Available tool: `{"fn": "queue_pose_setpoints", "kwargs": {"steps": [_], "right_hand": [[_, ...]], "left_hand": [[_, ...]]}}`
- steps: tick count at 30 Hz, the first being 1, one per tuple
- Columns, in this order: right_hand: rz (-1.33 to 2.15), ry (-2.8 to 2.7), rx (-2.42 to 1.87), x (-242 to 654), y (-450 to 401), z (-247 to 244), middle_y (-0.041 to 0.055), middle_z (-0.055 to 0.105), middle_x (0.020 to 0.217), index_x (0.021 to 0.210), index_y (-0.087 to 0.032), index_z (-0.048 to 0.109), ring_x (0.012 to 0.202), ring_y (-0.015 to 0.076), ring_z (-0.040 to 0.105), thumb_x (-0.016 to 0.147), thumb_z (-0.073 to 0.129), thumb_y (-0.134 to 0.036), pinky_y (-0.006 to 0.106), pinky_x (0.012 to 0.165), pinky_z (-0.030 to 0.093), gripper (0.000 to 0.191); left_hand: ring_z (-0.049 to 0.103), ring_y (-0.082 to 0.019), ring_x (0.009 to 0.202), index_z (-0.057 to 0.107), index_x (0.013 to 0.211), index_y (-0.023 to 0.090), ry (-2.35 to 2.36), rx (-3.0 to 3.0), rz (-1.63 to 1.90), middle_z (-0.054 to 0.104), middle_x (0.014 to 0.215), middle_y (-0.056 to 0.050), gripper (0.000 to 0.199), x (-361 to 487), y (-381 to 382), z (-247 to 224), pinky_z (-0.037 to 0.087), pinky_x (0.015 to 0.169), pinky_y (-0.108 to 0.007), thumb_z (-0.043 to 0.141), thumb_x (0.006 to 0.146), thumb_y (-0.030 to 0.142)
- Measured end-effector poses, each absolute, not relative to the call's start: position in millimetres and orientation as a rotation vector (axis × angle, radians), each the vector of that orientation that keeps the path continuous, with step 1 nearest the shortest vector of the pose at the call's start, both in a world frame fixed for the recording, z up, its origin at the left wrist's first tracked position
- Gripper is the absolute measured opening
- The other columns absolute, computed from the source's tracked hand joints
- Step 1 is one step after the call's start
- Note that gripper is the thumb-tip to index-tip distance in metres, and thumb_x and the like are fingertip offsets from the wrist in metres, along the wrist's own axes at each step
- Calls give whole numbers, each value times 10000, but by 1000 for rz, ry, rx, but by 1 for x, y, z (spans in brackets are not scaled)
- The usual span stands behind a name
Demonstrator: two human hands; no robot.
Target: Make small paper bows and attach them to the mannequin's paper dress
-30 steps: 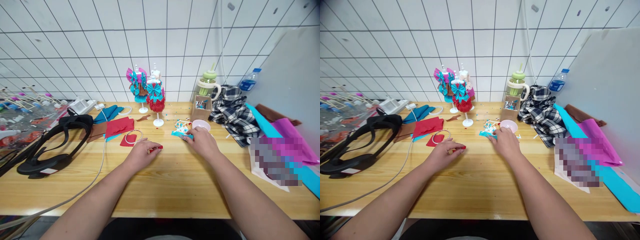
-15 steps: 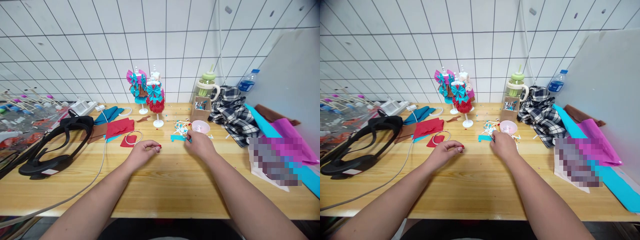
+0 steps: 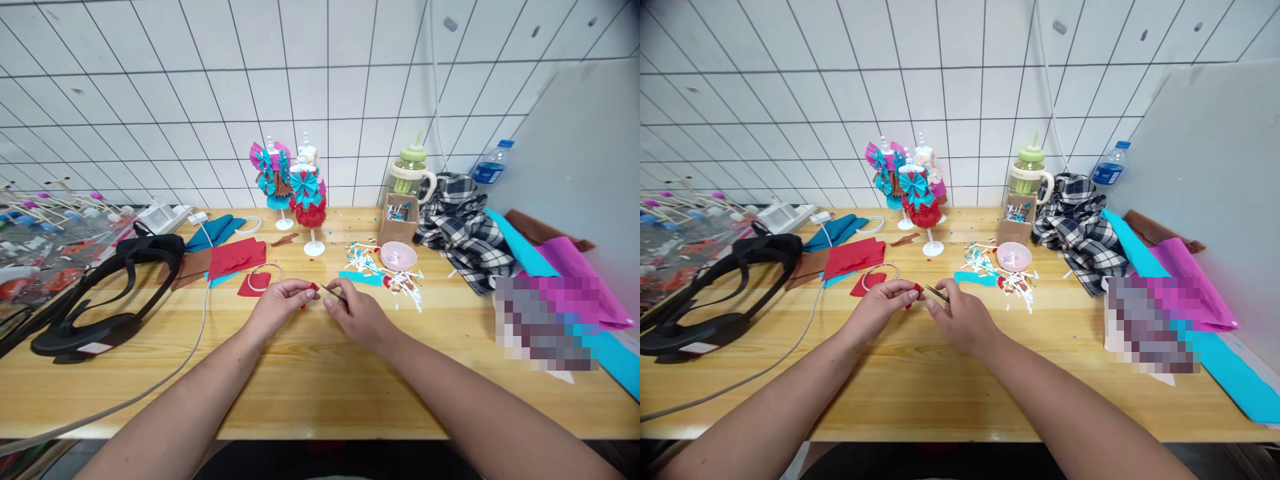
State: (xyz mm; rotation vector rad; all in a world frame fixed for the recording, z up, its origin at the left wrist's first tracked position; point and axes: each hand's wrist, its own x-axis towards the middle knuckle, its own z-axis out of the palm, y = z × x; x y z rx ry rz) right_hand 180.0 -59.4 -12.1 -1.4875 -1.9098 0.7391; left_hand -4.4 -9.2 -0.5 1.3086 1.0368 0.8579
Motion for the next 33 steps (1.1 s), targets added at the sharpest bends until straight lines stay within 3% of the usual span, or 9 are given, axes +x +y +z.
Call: {"fn": "queue_pose_setpoints", "kwargs": {"steps": [4,11,25,33], "right_hand": [[718,-1957,-1476,176,-63,-9,15,595,780,924,-230,436,719,184,570,985,210,-393,267,627,347,285],[751,-2044,-1534,172,-66,-9,15,598,757,943,-230,416,687,183,571,986,232,-388,246,576,295,246],[745,-2164,-1477,175,-66,-6,9,620,772,984,-235,460,681,173,576,988,244,-389,244,578,294,265],[788,-2059,-1466,174,-63,-8,16,648,811,923,-225,492,741,174,592,976,311,-395,248,606,317,254]], "left_hand": [[628,-164,712,657,829,149,1060,1415,827,722,767,-53,315,-4,-10,3,439,622,-259,726,683,419],[609,-158,731,638,823,161,1012,1601,757,683,754,-30,282,-1,-14,2,458,696,-272,619,772,437],[574,-132,590,675,740,163,1038,1558,672,675,630,-13,231,-5,-14,7,436,586,-245,656,720,393],[657,-180,708,711,758,162,1069,1627,735,731,722,-40,203,-2,-16,4,500,700,-276,667,723,357]]}}
